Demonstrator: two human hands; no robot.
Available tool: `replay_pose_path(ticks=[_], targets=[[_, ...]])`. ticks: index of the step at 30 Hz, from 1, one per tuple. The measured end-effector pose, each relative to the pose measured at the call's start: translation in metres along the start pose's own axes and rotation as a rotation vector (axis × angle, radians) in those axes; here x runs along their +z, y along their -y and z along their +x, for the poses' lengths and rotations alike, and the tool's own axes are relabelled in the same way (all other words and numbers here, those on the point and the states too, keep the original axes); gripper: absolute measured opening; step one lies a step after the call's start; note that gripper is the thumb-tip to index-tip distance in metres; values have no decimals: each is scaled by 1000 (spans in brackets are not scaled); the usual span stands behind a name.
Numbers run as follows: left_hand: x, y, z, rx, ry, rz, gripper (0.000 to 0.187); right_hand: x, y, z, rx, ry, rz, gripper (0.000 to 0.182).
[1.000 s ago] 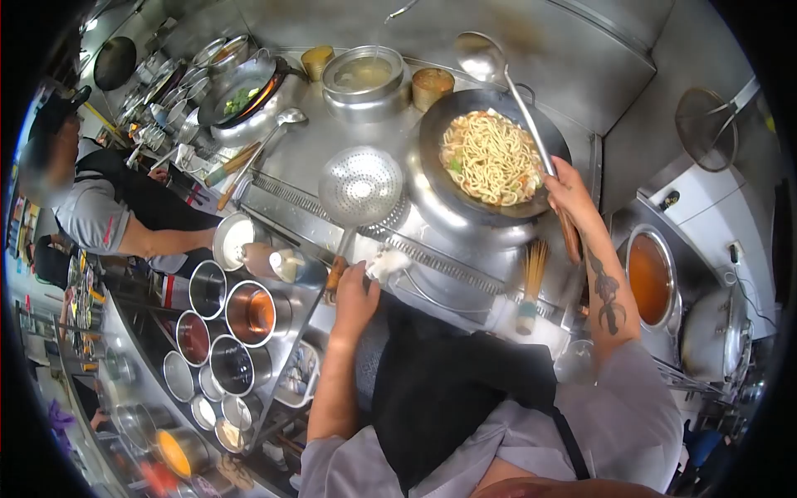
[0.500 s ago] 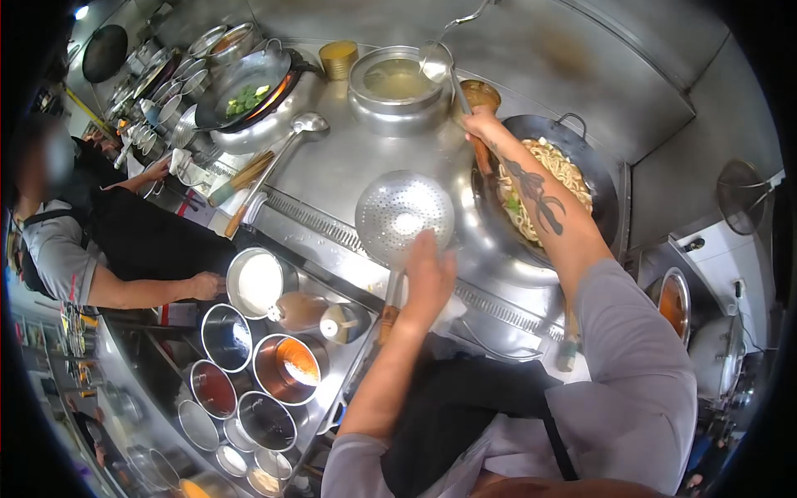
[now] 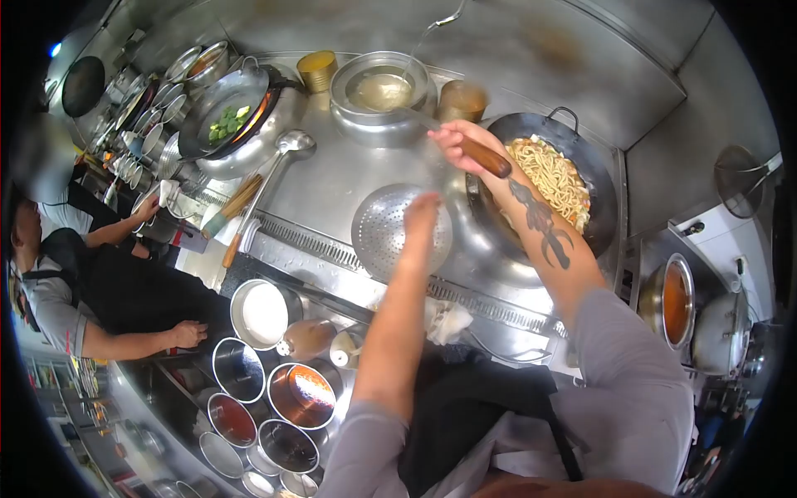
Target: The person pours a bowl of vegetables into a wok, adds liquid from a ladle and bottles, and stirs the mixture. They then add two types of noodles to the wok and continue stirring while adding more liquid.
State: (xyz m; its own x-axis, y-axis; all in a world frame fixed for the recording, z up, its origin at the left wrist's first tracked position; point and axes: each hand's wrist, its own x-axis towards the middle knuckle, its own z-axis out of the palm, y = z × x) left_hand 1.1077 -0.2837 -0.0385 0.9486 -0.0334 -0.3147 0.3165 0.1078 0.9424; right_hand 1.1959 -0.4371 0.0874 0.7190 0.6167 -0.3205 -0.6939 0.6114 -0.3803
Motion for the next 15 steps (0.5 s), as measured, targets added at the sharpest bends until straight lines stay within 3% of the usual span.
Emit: replay_pose_path(ticks=[3, 6, 9, 12, 15], targets=[[-16, -7, 42, -133, -55, -236, 11, 1, -17, -52, 26, -31, -23, 28], [-33, 8, 70, -87, -33, -404, 10, 6, -48, -102, 69, -116, 13, 29], [-36, 16, 83, -329, -160, -389, 10, -4, -68, -139, 98, -175, -40, 27], [-36, 42, 86, -387, -127, -396, 13, 12, -88, -180, 29, -413, -428, 13], [-29, 68, 104, -338, -32, -419, 15, 28, -105, -207, 5, -542, -646, 11]])
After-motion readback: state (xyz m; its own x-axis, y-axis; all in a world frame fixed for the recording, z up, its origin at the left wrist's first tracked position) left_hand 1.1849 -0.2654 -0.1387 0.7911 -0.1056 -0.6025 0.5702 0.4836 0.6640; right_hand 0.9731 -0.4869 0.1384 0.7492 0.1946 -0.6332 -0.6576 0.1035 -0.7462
